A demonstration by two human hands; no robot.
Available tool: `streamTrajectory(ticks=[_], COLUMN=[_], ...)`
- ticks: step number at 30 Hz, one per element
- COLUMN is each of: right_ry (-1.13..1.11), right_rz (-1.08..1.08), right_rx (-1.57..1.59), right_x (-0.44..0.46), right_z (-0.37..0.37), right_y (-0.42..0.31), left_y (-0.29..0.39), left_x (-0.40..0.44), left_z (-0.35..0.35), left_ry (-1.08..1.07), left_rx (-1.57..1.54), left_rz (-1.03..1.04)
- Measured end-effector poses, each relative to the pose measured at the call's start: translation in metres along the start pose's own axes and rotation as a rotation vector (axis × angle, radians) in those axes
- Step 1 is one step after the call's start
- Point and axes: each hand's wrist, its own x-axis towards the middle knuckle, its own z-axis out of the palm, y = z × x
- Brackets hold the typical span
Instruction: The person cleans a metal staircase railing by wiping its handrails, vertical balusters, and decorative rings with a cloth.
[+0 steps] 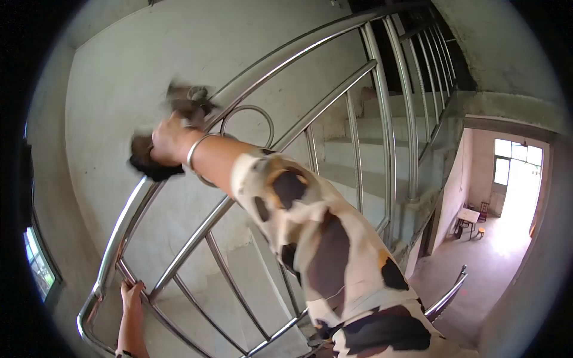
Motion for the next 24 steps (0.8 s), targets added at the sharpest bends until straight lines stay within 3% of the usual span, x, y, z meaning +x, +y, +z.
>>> streamTrajectory(ticks=[3, 5, 8, 9, 10, 12, 13, 15, 16, 18, 21, 22, 24], right_ry=[-0.038, -0.108, 0.059, 0.025, 0.261, 0.333, 0.598, 0.748, 0.746, 1.266, 1.324, 1.377, 1.288], right_rz=[0.119, 0.338, 0.443, 0.285, 0.699, 0.826, 0.952, 1.064, 1.06, 1.124, 1.037, 0.853, 0.75], right_rx=[0.424, 0.453, 0.17, -0.092, 0.232, -0.044, -0.105, -0.007, -0.005, 0.077, 0.104, 0.124, 0.002], right_x=[0.02, 0.003, -0.006, 0.004, -0.019, -0.056, -0.057, -0.065, -0.062, -0.056, -0.065, -0.072, -0.089], right_z=[0.012, -0.016, -0.025, -0.016, -0.034, -0.069, -0.074, -0.081, -0.077, -0.064, -0.056, -0.051, -0.03], right_y=[0.043, 0.087, 0.189, 0.251, 0.267, 0.295, 0.298, 0.303, 0.307, 0.317, 0.331, 0.323, 0.334], left_y=[0.005, 0.004, -0.002, -0.004, -0.003, -0.019, -0.025, -0.033, -0.035, -0.013, -0.031, -0.04, -0.029], left_x=[-0.005, -0.006, -0.006, -0.006, -0.007, 0.001, 0.004, 0.007, 0.007, -0.003, 0.006, 0.009, 0.001], left_z=[0.001, 0.0, 0.001, 0.001, 0.0, -0.005, -0.01, -0.016, -0.016, 0.001, -0.015, -0.023, -0.009], left_ry=[-0.005, -0.01, -0.035, -0.051, -0.039, -0.05, -0.06, -0.007, 0.045, 0.064, 0.06, 0.049, 0.018], left_rx=[-0.002, -0.019, -0.056, -0.081, -0.05, -0.071, -0.083, -0.058, -0.045, -0.051, -0.009, 0.028, -0.068], left_rz=[0.001, 0.004, 0.048, 0.1, 0.073, 0.137, 0.198, 0.137, 0.076, 0.036, -0.001, 0.011, 0.056])
